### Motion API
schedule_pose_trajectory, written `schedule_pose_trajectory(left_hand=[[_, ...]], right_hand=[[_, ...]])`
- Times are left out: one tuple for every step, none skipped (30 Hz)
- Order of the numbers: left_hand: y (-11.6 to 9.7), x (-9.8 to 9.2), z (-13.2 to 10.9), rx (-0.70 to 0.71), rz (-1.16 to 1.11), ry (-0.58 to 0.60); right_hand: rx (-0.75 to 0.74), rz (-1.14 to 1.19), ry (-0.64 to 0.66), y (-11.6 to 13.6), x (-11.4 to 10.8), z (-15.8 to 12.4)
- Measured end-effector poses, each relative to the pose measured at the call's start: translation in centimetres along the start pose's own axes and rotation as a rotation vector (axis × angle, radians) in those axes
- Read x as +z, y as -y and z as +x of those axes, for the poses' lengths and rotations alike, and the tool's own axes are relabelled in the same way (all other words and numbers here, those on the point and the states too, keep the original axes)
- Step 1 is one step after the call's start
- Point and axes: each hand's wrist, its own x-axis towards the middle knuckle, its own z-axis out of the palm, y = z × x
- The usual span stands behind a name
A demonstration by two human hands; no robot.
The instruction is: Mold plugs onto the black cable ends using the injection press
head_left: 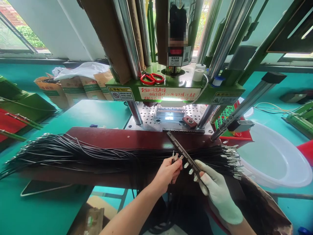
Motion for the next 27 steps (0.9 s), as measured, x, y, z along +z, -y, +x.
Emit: schedule_pose_trajectory(left_hand=[[0.0,-0.1,0.0,-0.018,-0.009,0.015],[0.0,-0.2,0.1,-0.034,-0.019,0.025],[0.0,-0.3,0.1,-0.048,-0.030,0.033],[0.1,-0.4,0.1,-0.060,-0.043,0.039],[0.1,-0.5,0.1,-0.070,-0.056,0.044],[0.2,-0.6,0.1,-0.076,-0.068,0.049],[0.3,-0.6,0.1,-0.078,-0.076,0.051],[0.3,-0.7,0.1,-0.078,-0.078,0.052],[0.2,-0.7,0.1,-0.074,-0.077,0.051],[0.2,-0.7,0.1,-0.070,-0.071,0.051],[0.0,-0.7,0.1,-0.068,-0.064,0.053],[-0.1,-0.7,0.1,-0.066,-0.055,0.054],[-0.2,-0.7,0.1,-0.064,-0.044,0.050],[-0.3,-0.7,0.1,-0.062,-0.031,0.039],[-0.4,-0.6,0.2,-0.060,-0.016,0.023],[-0.4,-0.6,0.3,-0.060,0.000,0.006],[-0.4,-0.5,0.4,-0.059,0.014,-0.011],[-0.3,-0.4,0.5,-0.056,0.028,-0.023],[-0.2,-0.4,0.6,-0.044,0.044,-0.027],[-0.2,-0.3,0.6,-0.013,0.069,-0.033],[-0.1,-0.3,0.7,0.040,0.101,-0.040],[-0.2,-0.3,0.7,0.116,0.130,-0.055],[-0.3,-0.4,0.7,0.204,0.151,-0.080],[-0.5,-0.4,0.7,0.291,0.155,-0.119],[-0.8,-0.5,0.6,0.368,0.135,-0.176],[-1.0,-0.6,0.6,0.424,0.094,-0.239],[-1.2,-0.6,0.5,0.458,0.045,-0.302]], right_hand=[[0.002,-0.005,0.002,0.0,0.0,0.0],[0.002,-0.008,0.003,0.0,0.0,0.0],[0.002,-0.010,0.004,0.0,0.1,0.0],[0.003,-0.013,0.003,0.1,0.1,0.0],[0.006,-0.014,0.000,0.1,0.1,0.0],[0.008,-0.014,-0.002,0.1,0.1,0.0],[0.010,-0.014,0.000,0.2,0.1,0.0],[0.013,-0.017,0.005,0.1,0.0,0.0],[0.013,-0.024,0.009,0.1,0.0,0.0],[0.011,-0.033,0.015,0.1,-0.1,0.0],[0.008,-0.046,0.021,0.0,-0.2,0.0],[0.003,-0.064,0.025,0.0,-0.2,0.0],[-0.005,-0.088,0.034,-0.1,-0.3,0.0],[-0.018,-0.121,0.050,-0.1,-0.3,0.0],[-0.035,-0.161,0.067,-0.1,-0.3,0.1],[-0.052,-0.204,0.089,0.0,-0.3,0.1],[-0.068,-0.241,0.109,0.0,-0.3,0.1],[-0.077,-0.263,0.126,0.1,-0.3,0.2],[-0.074,-0.265,0.132,0.2,-0.3,0.2],[-0.064,-0.245,0.120,0.3,-0.3,0.3],[-0.046,-0.209,0.098,0.3,-0.3,0.3],[-0.028,-0.170,0.066,0.4,-0.3,0.3],[-0.013,-0.134,0.028,0.5,-0.3,0.3],[-0.002,-0.105,-0.003,0.5,-0.4,0.3],[0.002,-0.082,-0.024,0.5,-0.4,0.3],[0.002,-0.063,-0.032,0.6,-0.4,0.3],[0.002,-0.047,-0.029,0.6,-0.5,0.3]])
